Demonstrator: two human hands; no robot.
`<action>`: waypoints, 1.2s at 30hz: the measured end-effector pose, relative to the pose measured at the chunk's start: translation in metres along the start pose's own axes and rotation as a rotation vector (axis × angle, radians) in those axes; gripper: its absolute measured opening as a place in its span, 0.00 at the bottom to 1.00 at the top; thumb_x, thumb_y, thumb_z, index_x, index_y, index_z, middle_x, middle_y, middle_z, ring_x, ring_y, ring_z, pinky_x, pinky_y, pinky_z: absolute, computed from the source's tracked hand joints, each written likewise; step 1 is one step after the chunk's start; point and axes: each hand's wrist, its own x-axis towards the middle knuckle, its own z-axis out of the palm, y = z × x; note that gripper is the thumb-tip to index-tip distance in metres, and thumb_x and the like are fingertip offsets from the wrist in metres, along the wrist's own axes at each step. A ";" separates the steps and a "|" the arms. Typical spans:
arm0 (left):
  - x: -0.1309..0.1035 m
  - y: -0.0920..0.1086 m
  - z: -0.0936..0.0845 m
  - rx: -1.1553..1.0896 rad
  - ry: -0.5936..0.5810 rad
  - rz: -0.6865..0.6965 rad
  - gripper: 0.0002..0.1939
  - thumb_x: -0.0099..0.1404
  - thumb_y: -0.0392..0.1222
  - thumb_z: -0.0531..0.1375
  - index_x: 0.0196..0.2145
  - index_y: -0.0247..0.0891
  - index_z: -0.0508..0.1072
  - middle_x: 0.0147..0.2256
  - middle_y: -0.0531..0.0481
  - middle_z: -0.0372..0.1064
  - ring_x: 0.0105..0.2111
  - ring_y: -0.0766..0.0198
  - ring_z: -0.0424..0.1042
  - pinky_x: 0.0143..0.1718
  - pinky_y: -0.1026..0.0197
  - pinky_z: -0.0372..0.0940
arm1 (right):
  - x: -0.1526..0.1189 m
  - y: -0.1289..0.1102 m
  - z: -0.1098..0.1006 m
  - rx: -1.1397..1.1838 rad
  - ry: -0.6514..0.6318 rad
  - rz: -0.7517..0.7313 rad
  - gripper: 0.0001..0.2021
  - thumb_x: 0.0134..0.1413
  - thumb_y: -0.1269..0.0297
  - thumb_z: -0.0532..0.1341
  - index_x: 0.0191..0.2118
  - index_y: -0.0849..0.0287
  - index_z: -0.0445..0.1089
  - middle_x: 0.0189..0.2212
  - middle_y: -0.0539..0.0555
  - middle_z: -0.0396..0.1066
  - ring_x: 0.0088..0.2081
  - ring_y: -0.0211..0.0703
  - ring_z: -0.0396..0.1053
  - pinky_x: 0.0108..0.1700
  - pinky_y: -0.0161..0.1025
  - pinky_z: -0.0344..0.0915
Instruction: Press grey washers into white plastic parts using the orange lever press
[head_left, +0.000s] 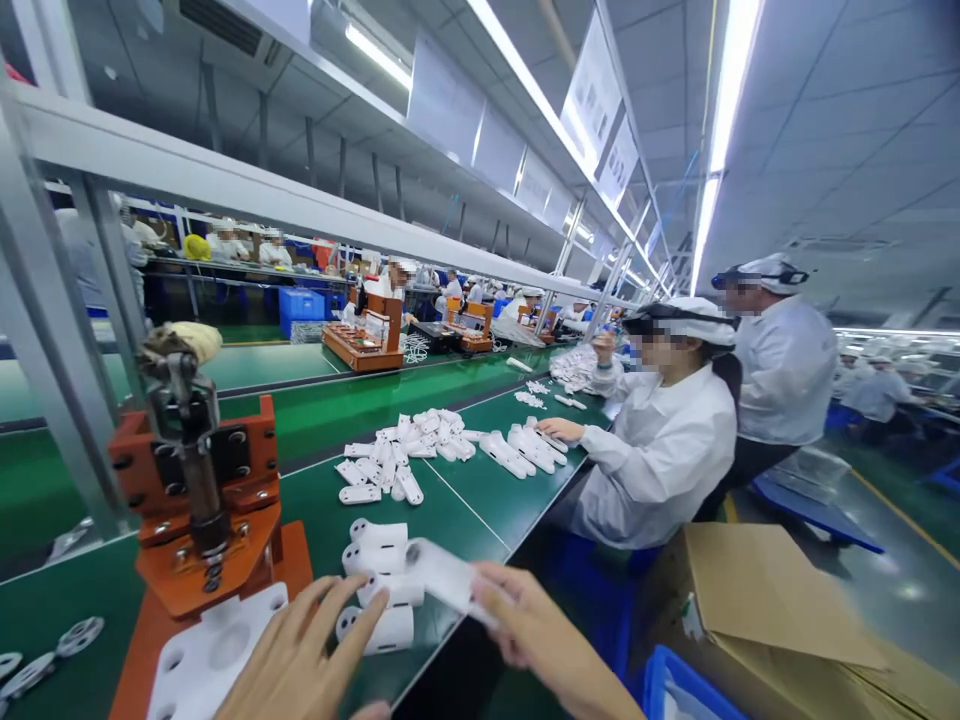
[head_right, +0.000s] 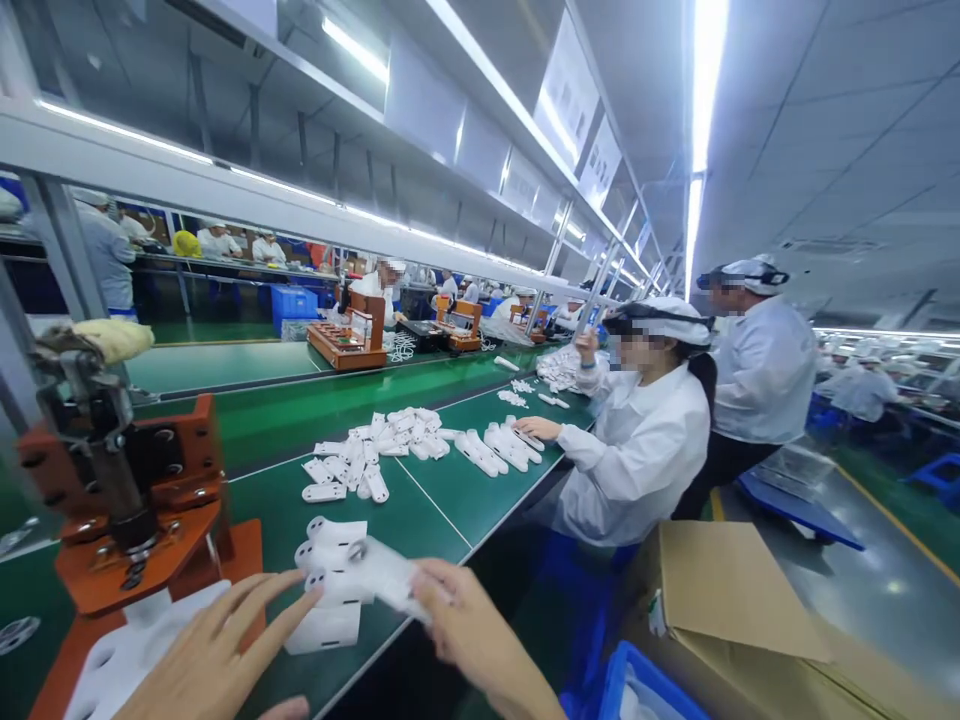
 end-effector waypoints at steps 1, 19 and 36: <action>0.001 -0.003 0.005 -0.034 -0.077 -0.039 0.29 0.69 0.61 0.56 0.63 0.49 0.67 0.54 0.49 0.76 0.47 0.52 0.78 0.41 0.56 0.75 | 0.016 0.008 -0.012 -0.164 0.152 -0.046 0.35 0.62 0.33 0.50 0.55 0.60 0.72 0.33 0.55 0.73 0.26 0.39 0.64 0.26 0.33 0.61; 0.108 -0.030 0.079 -0.238 -0.779 -0.495 0.22 0.66 0.42 0.62 0.56 0.33 0.72 0.56 0.37 0.71 0.59 0.41 0.65 0.59 0.38 0.60 | 0.175 0.002 -0.025 -0.887 0.529 -0.123 0.18 0.66 0.66 0.55 0.58 0.64 0.69 0.58 0.67 0.68 0.59 0.58 0.65 0.61 0.52 0.59; 0.116 -0.006 0.036 -0.743 -0.379 -0.547 0.24 0.75 0.48 0.40 0.56 0.35 0.68 0.52 0.37 0.69 0.52 0.52 0.70 0.56 0.50 0.62 | 0.123 -0.049 -0.001 -0.289 0.304 -0.377 0.14 0.70 0.56 0.49 0.41 0.59 0.65 0.33 0.52 0.70 0.32 0.41 0.67 0.38 0.38 0.63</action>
